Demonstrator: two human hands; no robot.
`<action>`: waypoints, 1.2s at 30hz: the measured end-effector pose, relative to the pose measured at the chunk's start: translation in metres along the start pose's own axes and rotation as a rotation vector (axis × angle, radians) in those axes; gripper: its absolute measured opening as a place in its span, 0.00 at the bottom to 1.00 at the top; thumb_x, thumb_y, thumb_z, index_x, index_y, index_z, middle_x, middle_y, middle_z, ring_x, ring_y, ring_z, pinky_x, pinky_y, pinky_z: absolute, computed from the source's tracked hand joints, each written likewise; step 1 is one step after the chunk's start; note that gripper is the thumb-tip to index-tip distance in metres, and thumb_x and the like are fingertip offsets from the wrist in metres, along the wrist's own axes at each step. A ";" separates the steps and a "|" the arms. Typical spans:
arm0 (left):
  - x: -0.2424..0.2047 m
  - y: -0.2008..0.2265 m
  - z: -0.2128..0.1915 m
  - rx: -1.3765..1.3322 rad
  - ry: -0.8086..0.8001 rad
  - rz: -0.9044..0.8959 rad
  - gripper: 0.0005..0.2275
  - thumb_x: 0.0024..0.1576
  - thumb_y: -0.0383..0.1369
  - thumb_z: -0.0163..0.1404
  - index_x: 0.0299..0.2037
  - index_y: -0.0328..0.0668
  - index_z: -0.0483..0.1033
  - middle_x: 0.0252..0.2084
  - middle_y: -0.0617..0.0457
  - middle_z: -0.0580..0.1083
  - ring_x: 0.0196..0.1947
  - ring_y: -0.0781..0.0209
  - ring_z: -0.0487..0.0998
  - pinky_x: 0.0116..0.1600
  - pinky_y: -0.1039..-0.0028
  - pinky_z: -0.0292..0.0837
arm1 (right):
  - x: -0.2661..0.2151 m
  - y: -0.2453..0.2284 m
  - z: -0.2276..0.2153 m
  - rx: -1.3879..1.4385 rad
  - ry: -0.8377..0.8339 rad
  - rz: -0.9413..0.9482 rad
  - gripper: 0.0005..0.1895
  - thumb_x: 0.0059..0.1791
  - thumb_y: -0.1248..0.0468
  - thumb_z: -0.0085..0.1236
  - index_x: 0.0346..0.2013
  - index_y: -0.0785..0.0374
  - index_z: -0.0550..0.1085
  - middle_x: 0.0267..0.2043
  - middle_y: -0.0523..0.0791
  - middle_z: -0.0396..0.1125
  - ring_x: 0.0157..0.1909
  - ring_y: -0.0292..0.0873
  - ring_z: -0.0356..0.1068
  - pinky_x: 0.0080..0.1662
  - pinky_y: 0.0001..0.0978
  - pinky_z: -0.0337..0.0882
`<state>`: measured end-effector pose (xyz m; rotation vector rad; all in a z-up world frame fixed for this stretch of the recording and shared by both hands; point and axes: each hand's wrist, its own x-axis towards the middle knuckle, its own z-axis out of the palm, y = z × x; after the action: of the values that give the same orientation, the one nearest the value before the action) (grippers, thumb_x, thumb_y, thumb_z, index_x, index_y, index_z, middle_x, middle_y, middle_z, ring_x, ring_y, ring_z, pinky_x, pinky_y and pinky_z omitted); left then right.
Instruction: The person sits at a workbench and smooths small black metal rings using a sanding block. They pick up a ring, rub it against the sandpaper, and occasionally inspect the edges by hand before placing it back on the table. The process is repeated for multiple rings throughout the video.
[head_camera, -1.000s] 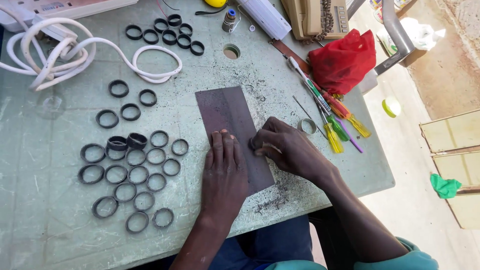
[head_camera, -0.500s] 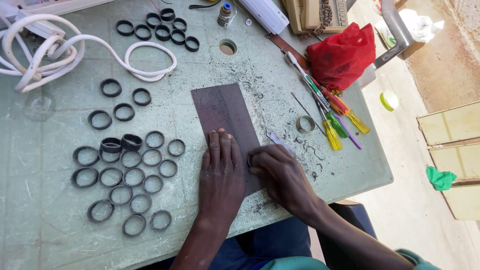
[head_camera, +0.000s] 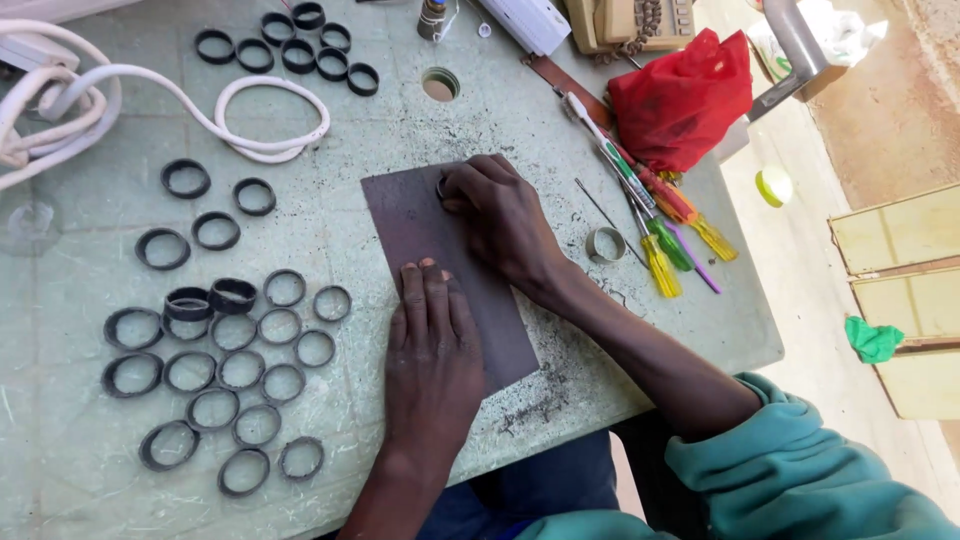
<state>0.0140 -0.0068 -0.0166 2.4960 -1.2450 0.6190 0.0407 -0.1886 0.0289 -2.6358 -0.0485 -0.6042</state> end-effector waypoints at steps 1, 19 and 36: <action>-0.003 0.001 -0.003 -0.007 -0.009 0.005 0.20 0.64 0.30 0.34 0.62 0.27 0.70 0.66 0.33 0.69 0.69 0.39 0.67 0.65 0.63 0.66 | -0.026 -0.025 -0.011 0.000 -0.003 0.012 0.09 0.47 0.80 0.48 0.35 0.63 0.68 0.36 0.46 0.64 0.40 0.49 0.63 0.41 0.39 0.64; -0.002 0.000 -0.001 -0.032 -0.039 0.005 0.20 0.64 0.29 0.34 0.63 0.26 0.67 0.67 0.33 0.67 0.70 0.38 0.65 0.67 0.62 0.64 | -0.021 -0.027 -0.012 -0.046 0.003 -0.013 0.07 0.53 0.74 0.48 0.32 0.62 0.67 0.31 0.46 0.63 0.34 0.48 0.62 0.37 0.40 0.61; 0.000 0.002 -0.003 -0.045 -0.062 -0.019 0.21 0.63 0.30 0.36 0.64 0.25 0.66 0.68 0.33 0.66 0.71 0.38 0.64 0.69 0.62 0.63 | 0.005 -0.001 -0.009 -0.033 -0.043 -0.034 0.07 0.50 0.75 0.52 0.31 0.61 0.72 0.30 0.45 0.67 0.33 0.45 0.65 0.40 0.39 0.64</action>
<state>0.0117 -0.0069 -0.0138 2.5048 -1.2412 0.5073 0.0414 -0.1911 0.0384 -2.6850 -0.0976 -0.5642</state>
